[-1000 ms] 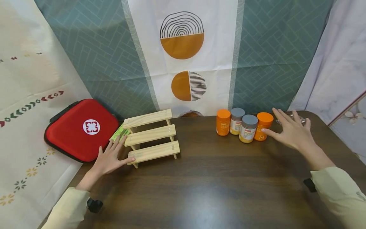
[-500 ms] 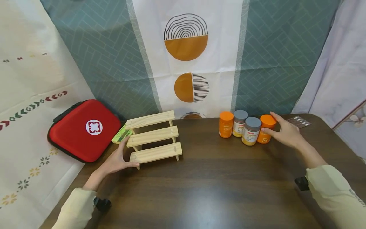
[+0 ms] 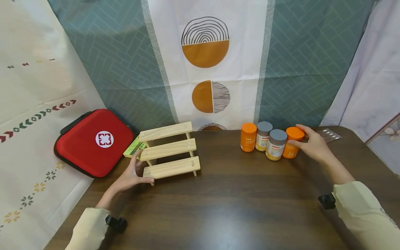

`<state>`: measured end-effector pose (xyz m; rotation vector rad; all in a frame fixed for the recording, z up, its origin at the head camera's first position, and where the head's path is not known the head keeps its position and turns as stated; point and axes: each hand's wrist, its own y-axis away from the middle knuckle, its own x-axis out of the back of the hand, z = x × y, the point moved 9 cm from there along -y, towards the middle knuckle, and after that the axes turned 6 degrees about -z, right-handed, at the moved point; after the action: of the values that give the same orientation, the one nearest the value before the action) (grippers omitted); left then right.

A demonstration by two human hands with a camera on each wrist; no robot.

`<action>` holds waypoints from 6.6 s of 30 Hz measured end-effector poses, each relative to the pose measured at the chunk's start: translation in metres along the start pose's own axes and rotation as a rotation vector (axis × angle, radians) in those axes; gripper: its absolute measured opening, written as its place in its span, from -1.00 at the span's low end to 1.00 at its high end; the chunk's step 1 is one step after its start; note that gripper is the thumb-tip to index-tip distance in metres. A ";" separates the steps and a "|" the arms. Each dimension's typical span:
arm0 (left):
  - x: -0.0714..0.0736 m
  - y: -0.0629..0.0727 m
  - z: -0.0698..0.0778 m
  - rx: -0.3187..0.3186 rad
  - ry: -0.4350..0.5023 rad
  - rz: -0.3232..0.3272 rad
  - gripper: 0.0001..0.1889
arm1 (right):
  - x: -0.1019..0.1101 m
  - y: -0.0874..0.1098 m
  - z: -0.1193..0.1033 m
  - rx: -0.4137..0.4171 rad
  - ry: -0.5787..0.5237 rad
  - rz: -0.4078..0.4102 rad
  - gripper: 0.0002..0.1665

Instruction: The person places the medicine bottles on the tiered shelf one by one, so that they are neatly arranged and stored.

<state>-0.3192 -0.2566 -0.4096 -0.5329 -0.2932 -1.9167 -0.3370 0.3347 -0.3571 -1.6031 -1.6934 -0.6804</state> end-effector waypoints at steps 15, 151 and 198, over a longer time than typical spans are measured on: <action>-0.009 0.000 -0.016 0.026 0.224 -0.022 0.26 | 0.006 0.004 0.007 -0.065 -0.041 0.032 -0.01; -0.008 0.000 -0.026 -0.007 0.284 0.026 0.16 | -0.209 -0.113 -0.395 0.282 -0.326 -0.147 0.04; -0.012 -0.001 -0.029 -0.006 0.224 0.006 0.17 | -0.083 -0.008 -0.162 0.254 -0.453 0.043 -0.45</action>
<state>-0.3228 -0.2592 -0.4406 -0.3185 -0.1405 -1.9517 -0.3242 0.1565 -0.3210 -1.6849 -1.9617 -0.0685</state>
